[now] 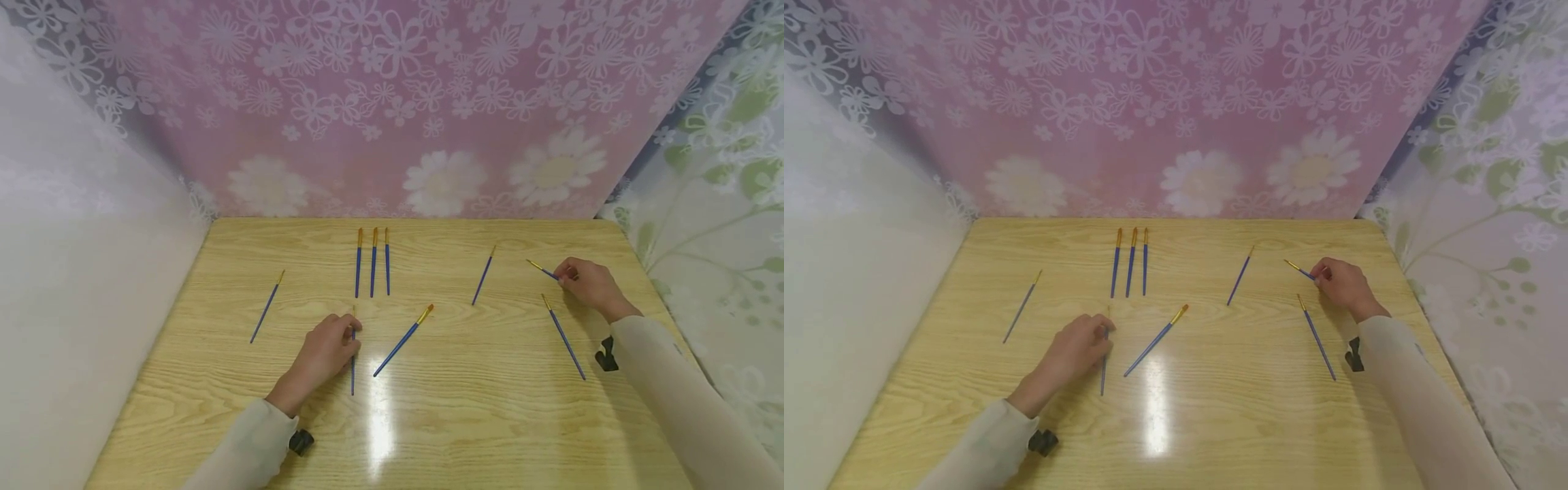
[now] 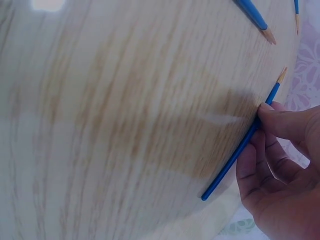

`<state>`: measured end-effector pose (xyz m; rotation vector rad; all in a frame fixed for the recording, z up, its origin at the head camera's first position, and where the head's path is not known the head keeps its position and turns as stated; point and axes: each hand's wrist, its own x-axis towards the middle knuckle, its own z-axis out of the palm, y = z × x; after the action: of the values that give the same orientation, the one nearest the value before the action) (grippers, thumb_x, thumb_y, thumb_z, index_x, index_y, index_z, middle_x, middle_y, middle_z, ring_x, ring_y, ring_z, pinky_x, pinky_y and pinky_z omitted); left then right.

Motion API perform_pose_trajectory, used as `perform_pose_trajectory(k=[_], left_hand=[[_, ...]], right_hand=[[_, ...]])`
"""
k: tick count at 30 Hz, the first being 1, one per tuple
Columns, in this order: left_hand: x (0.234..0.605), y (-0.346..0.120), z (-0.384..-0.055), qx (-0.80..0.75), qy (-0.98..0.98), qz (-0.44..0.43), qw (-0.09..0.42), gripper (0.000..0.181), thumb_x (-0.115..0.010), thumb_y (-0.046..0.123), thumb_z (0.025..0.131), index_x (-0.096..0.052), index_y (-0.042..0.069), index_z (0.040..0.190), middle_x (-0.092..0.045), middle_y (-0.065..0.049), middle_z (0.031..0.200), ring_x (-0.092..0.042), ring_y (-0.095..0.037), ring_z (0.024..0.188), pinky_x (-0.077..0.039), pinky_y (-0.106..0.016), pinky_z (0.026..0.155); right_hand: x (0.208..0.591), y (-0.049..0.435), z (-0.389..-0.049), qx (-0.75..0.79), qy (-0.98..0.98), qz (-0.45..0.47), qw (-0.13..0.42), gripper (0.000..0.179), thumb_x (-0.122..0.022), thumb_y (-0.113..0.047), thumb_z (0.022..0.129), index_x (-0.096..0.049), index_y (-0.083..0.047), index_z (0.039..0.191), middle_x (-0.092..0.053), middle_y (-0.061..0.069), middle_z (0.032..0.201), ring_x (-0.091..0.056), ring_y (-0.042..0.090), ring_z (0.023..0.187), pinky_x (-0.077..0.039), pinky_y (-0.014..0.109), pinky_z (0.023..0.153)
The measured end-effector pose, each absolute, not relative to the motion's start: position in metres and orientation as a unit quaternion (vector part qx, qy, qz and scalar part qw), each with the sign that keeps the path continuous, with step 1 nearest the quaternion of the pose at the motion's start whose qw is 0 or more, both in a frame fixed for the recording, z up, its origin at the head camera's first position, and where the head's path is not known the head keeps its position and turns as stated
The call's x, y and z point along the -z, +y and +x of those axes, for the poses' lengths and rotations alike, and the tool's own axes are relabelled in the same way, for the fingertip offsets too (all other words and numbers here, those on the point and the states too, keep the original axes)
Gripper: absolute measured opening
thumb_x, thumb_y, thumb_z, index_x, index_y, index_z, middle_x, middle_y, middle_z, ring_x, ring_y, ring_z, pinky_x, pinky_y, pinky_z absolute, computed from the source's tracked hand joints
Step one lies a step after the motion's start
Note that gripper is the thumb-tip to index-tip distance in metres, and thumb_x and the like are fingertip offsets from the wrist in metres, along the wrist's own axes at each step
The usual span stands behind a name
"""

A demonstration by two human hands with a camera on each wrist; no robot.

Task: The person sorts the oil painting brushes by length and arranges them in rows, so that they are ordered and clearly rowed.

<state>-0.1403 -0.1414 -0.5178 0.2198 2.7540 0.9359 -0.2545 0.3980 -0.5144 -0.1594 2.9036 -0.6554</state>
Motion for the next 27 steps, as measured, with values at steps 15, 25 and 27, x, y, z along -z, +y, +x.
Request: perform_pose_trajectory(k=[15, 25, 27], left_hand=[[0.5204, -0.1397, -0.1391, -0.310, 0.941, 0.081, 0.107, 0.019, -0.071, 0.008, 0.102, -0.072, 0.010, 0.121, -0.065, -0.006, 0.109, -0.062, -0.018, 0.090, -0.055, -0.028, 0.066], [0.5209, -0.1394, -0.1388, -0.307, 0.943, 0.081, 0.103, 0.018, -0.071, 0.009, 0.102, -0.072, 0.010, 0.121, -0.065, -0.005, 0.108, -0.061, -0.017, 0.088, -0.054, -0.028, 0.067], [0.5209, -0.1392, -0.1389, -0.310, 0.942, 0.078, 0.104, 0.018, -0.071, 0.009, 0.102, -0.072, 0.010, 0.120, -0.065, -0.006, 0.110, -0.061, -0.018, 0.088, -0.054, -0.027, 0.065]], right_hand=[[0.5122, 0.3964, -0.2541, 0.220, 0.970, -0.052, 0.087, 0.021, -0.059, -0.011, 0.112, -0.065, 0.005, 0.124, -0.070, 0.034, 0.120, -0.066, 0.053, 0.111, -0.054, 0.066, 0.091], [0.5116, 0.3958, -0.2545, 0.214, 0.971, -0.057, 0.087, 0.021, -0.058, -0.010, 0.111, -0.065, 0.005, 0.123, -0.070, 0.034, 0.119, -0.067, 0.052, 0.110, -0.053, 0.067, 0.092], [0.5113, 0.3958, -0.2548, 0.213, 0.971, -0.059, 0.086, 0.021, -0.058, -0.010, 0.111, -0.065, 0.005, 0.123, -0.071, 0.034, 0.119, -0.067, 0.052, 0.109, -0.053, 0.067, 0.092]])
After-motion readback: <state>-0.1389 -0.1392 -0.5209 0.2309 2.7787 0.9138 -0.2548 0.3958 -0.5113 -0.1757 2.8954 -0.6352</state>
